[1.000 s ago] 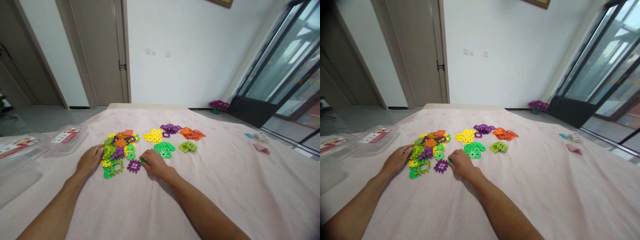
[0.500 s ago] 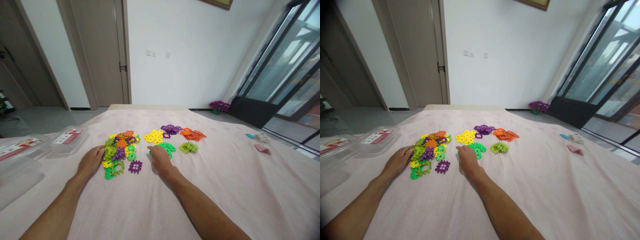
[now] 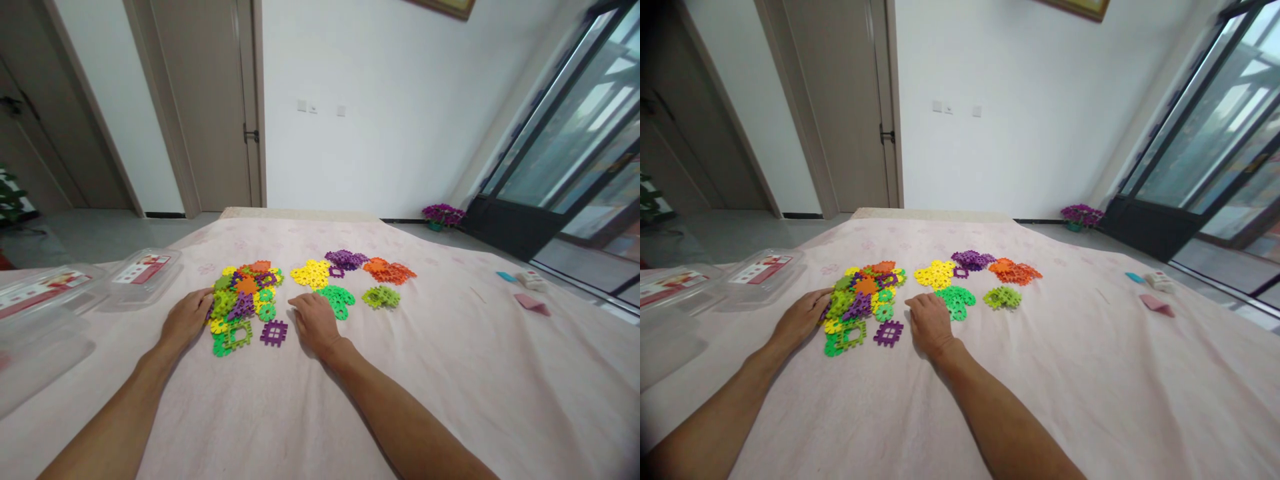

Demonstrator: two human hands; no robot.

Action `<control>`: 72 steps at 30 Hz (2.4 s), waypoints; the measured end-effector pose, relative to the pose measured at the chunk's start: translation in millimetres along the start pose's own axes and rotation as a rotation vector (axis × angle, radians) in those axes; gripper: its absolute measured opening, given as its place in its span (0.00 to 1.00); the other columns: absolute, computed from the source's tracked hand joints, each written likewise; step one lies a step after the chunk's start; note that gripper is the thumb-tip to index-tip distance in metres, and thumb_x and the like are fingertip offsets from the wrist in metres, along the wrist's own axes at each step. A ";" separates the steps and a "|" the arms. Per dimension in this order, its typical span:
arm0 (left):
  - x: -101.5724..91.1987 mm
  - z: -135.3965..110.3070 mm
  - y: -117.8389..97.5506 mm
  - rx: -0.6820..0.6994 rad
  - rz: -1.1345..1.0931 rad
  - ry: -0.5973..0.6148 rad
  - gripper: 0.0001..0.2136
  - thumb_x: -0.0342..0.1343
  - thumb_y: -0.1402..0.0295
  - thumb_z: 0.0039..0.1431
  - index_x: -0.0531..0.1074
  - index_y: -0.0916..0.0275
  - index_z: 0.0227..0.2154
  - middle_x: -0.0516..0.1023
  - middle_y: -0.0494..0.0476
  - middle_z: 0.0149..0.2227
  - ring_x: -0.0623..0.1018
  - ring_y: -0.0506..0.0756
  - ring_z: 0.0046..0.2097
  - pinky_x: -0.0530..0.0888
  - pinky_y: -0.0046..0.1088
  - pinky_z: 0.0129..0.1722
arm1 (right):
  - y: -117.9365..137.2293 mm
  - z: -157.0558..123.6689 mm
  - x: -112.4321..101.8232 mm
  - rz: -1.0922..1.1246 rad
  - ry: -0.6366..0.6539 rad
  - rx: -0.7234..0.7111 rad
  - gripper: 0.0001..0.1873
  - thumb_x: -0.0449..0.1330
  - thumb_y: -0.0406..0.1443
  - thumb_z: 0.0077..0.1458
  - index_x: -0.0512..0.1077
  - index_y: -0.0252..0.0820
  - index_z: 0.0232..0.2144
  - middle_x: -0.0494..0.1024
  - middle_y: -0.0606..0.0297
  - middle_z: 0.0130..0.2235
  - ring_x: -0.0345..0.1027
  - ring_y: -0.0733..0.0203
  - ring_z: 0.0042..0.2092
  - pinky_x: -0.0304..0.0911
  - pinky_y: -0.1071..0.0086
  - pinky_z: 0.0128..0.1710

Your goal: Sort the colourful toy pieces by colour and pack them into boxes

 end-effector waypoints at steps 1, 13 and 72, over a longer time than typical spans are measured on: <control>0.1 0.0 -0.1 0.001 0.002 0.003 0.29 0.38 0.53 0.65 0.75 0.64 0.55 0.77 0.63 0.58 0.75 0.62 0.59 0.68 0.36 0.60 | 4.3 1.1 3.4 0.032 0.028 0.006 0.15 0.55 0.32 0.66 0.75 0.44 0.51 0.78 0.59 0.51 0.67 0.54 0.52 0.57 0.63 0.53; 4.9 1.2 6.7 0.020 0.015 0.015 0.28 0.37 0.54 0.67 0.73 0.64 0.56 0.76 0.63 0.59 0.73 0.61 0.60 0.66 0.35 0.60 | 27.2 42.2 21.7 0.050 0.183 0.271 0.23 0.66 0.52 0.54 0.75 0.46 0.45 0.78 0.60 0.47 0.70 0.53 0.48 0.58 0.67 0.40; 2.3 0.6 2.7 0.012 0.035 0.011 0.28 0.38 0.54 0.66 0.74 0.63 0.56 0.77 0.61 0.59 0.74 0.60 0.60 0.67 0.33 0.59 | -4.8 48.8 24.0 0.256 0.046 0.228 0.09 0.62 0.39 0.60 0.77 0.42 0.29 0.78 0.66 0.31 0.65 0.62 0.34 0.53 0.71 0.34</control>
Point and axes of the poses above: each hand's wrist, its own z-axis towards the middle knuckle, its own x-axis out of the palm, y = z × x, the point moved 4 cm from there along z, towards the middle knuckle
